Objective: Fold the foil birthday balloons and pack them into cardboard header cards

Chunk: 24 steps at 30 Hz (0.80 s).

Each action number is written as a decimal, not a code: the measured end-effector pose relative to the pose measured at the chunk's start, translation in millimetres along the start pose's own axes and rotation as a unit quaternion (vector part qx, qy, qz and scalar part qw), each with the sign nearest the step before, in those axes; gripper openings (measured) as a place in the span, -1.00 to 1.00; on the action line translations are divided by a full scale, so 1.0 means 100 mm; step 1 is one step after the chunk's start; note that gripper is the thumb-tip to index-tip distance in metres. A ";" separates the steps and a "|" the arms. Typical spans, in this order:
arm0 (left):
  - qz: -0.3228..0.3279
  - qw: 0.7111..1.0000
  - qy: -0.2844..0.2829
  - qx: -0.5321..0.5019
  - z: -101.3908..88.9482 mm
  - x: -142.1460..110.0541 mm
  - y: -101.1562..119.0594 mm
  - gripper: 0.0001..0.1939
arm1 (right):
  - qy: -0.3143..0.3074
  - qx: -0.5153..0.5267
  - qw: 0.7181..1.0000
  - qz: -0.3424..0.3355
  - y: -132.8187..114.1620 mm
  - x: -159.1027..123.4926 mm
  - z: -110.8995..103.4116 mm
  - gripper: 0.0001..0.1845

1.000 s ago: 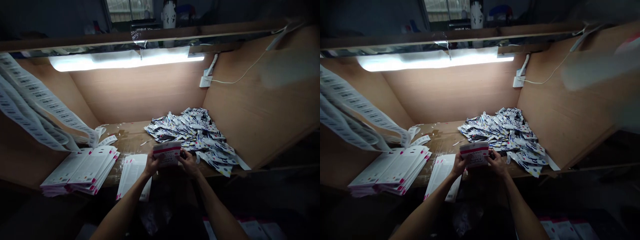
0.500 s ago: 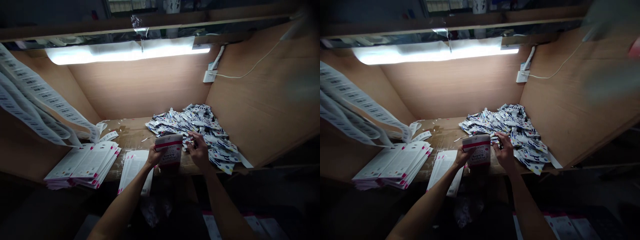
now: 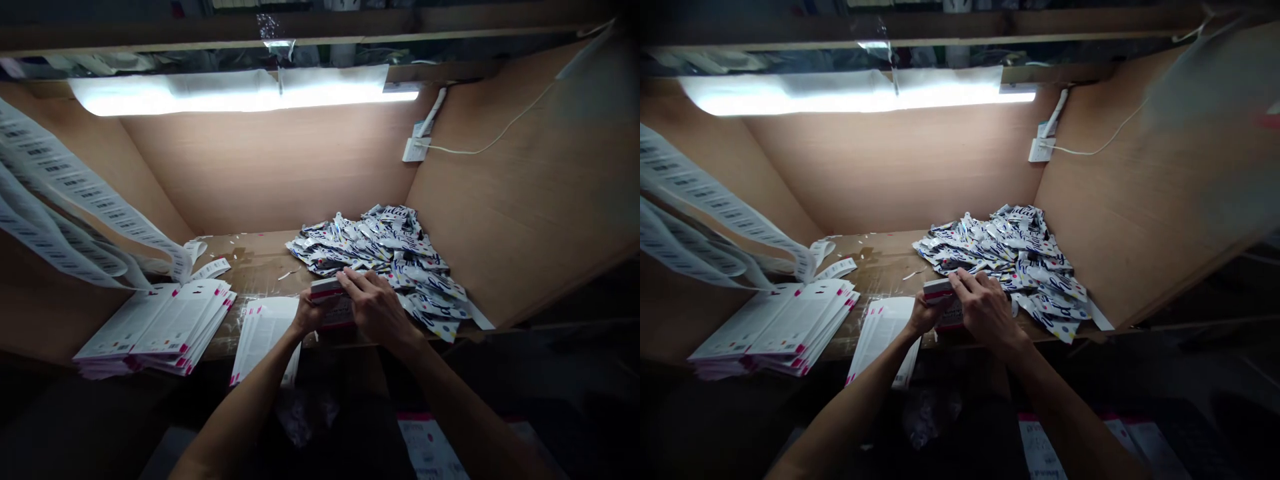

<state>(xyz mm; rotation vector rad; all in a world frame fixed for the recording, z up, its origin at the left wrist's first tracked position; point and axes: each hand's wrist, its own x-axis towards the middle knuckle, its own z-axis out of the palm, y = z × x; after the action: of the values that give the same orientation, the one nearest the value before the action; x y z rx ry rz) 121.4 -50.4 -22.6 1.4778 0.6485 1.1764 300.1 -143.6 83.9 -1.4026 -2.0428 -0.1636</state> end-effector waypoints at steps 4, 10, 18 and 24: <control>-0.054 0.995 0.085 -0.013 0.00 0.00 0.21 -0.68 | 0.285 0.315 0.851 0.310 0.44 -0.17 -0.05 -0.69; -0.233 0.956 0.096 -0.152 -0.18 -0.46 0.50 -0.52 | 0.090 0.624 0.533 0.564 0.42 -0.98 0.24 -0.65; -0.319 0.940 0.066 -0.104 -0.17 -1.20 0.52 -0.53 | -0.115 0.352 0.902 0.221 -0.43 -1.14 0.34 -0.57; -0.305 0.948 0.068 -0.061 -0.10 -1.34 0.62 -0.58 | -0.181 0.186 0.954 0.149 -0.55 -1.05 0.42 -0.58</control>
<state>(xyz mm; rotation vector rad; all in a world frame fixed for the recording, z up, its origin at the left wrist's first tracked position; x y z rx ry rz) 51.6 -180.2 -8.0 0.9869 1.0204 0.8138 256.5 -231.5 4.4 -1.5501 -1.9684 0.6188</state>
